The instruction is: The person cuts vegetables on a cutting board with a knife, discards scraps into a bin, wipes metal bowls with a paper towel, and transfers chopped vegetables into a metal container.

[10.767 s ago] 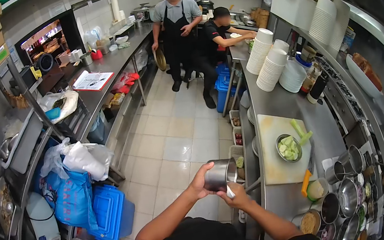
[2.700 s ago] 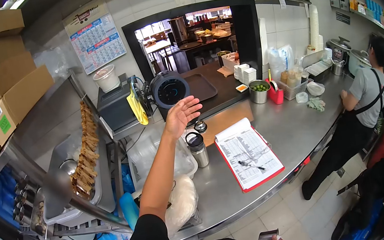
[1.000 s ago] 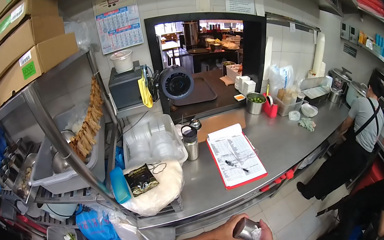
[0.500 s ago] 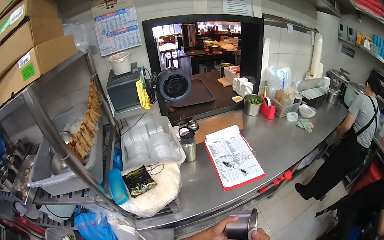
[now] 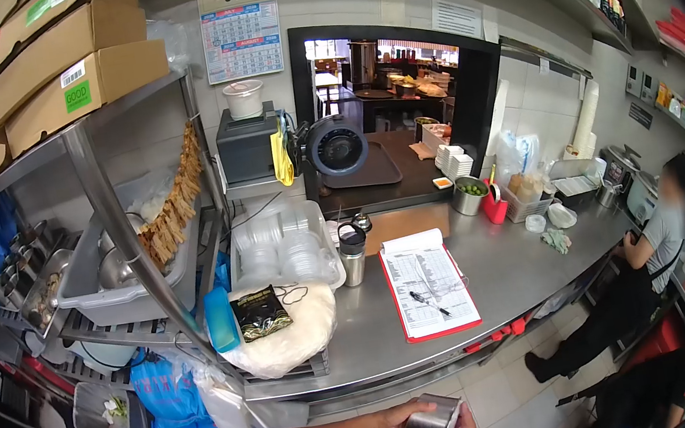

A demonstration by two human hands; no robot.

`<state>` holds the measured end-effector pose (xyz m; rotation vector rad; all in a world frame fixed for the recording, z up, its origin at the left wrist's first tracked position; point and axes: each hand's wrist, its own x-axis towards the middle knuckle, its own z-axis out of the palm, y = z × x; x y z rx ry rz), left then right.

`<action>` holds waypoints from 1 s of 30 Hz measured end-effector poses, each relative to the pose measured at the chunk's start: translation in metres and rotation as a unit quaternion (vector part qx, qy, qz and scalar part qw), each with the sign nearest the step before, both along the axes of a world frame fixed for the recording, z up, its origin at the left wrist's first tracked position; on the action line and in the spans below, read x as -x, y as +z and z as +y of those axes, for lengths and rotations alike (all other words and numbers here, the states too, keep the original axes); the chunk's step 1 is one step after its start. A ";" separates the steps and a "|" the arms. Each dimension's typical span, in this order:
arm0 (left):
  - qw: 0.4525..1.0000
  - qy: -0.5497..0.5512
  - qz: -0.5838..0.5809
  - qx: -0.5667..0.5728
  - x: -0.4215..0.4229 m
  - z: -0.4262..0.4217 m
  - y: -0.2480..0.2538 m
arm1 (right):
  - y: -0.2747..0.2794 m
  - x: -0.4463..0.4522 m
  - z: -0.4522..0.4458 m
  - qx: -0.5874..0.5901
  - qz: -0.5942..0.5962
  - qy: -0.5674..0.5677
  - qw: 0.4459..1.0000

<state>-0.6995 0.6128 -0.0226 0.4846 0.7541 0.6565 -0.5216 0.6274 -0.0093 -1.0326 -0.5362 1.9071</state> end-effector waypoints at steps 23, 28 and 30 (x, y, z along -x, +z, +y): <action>0.993 -0.006 -0.097 0.061 0.014 0.009 -0.002 | -0.011 -0.050 -0.003 -0.380 -0.337 0.279 0.815; 0.992 0.023 -0.102 0.073 0.025 0.021 -0.006 | 0.031 -0.010 -0.016 -0.556 -0.433 0.150 0.694; 0.999 0.001 0.007 0.043 0.034 0.033 -0.001 | 0.028 -0.005 -0.017 -0.519 -0.419 0.133 0.733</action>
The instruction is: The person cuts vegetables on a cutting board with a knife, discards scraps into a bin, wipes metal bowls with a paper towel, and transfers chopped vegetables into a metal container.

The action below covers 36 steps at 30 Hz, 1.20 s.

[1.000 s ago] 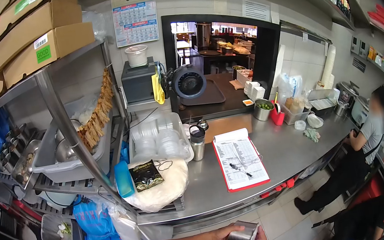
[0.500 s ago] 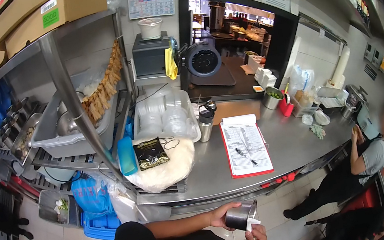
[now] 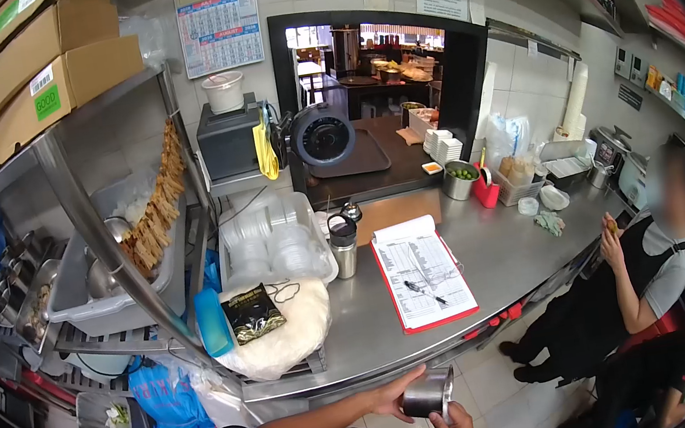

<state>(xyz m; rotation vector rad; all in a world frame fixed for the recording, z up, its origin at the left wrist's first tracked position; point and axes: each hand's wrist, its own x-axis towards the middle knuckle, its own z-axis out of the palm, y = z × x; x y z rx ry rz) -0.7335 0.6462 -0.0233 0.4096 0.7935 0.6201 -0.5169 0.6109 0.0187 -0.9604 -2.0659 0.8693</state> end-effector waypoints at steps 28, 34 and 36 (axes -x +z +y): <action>0.857 0.152 0.175 -0.460 0.013 0.027 0.007 | -0.012 0.004 -0.006 0.299 0.175 -0.166 0.923; 0.824 0.054 0.257 -0.502 -0.011 -0.053 -0.004 | -0.040 0.035 0.016 0.342 0.314 -0.164 0.870; 0.774 0.085 0.331 -0.533 -0.009 -0.053 -0.008 | -0.045 0.043 0.020 0.384 0.402 -0.132 0.821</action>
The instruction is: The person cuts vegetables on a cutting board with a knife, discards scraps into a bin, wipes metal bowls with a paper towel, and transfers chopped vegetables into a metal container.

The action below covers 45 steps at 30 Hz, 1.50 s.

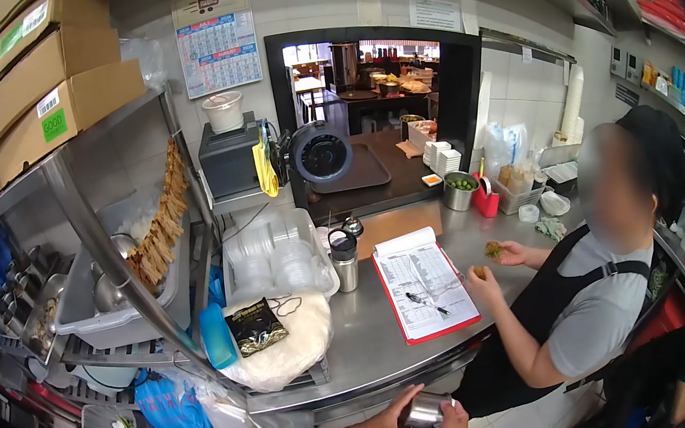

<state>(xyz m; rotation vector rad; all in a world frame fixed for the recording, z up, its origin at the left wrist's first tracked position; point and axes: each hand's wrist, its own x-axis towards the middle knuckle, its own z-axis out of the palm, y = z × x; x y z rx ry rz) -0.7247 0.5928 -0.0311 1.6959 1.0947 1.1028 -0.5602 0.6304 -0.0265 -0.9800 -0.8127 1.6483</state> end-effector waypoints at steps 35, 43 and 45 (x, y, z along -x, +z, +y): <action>0.749 -0.118 -0.435 0.485 0.020 -0.005 0.003 | 0.011 -0.014 -0.019 -0.394 -0.426 0.305 0.755; 0.732 -0.100 -0.443 0.508 0.007 -0.012 -0.008 | -0.043 -0.012 0.016 -0.509 -0.462 0.291 0.665; 0.744 -0.068 -0.431 0.505 0.005 -0.013 -0.021 | -0.052 -0.010 0.014 -0.363 -0.519 0.304 0.712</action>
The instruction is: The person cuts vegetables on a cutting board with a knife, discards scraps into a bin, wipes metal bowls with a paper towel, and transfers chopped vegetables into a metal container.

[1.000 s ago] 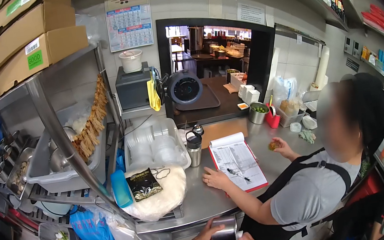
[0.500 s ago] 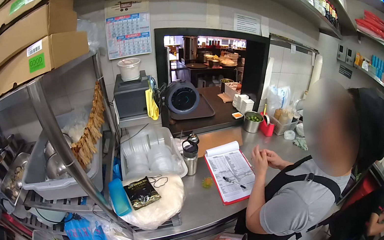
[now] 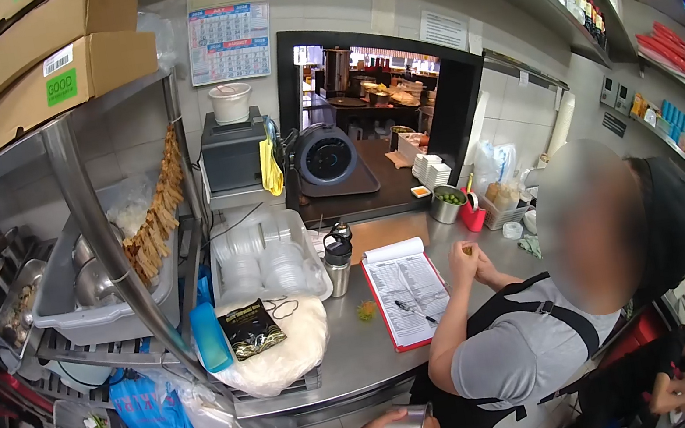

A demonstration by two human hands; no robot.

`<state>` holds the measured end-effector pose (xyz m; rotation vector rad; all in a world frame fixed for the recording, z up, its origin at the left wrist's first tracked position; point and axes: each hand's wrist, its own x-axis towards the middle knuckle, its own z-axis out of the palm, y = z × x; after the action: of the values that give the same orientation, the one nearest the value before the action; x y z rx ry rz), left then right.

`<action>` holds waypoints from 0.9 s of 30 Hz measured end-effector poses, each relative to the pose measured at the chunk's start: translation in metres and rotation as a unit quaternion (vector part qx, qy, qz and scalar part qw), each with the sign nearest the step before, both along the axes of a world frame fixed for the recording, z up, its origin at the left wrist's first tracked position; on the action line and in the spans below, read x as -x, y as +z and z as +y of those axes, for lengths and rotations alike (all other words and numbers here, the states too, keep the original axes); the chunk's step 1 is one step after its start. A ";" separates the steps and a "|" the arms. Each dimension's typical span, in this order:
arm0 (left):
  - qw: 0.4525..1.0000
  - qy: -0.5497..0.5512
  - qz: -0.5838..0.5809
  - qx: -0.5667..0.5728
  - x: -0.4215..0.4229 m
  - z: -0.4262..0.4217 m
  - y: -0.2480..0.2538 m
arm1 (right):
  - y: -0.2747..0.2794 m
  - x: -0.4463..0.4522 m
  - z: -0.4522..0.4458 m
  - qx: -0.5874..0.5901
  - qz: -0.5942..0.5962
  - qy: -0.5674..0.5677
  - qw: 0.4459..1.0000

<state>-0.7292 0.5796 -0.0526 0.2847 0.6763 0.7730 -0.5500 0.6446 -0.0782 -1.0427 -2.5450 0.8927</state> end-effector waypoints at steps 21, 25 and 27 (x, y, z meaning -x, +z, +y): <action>0.971 0.206 0.105 -0.053 0.029 -0.010 0.029 | 0.092 0.044 -0.031 0.362 0.293 -0.076 0.882; 0.983 0.177 -0.021 -0.031 0.037 -0.009 0.022 | 0.139 0.044 -0.049 0.170 0.239 0.054 0.954; 0.983 0.182 -0.028 -0.016 0.038 -0.009 0.031 | 0.111 0.037 -0.043 -0.048 0.156 0.074 0.984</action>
<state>-0.7676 0.5705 -0.0217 0.1674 0.6711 1.1386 -0.5871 0.6015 0.0325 -0.6354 -2.3933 0.8811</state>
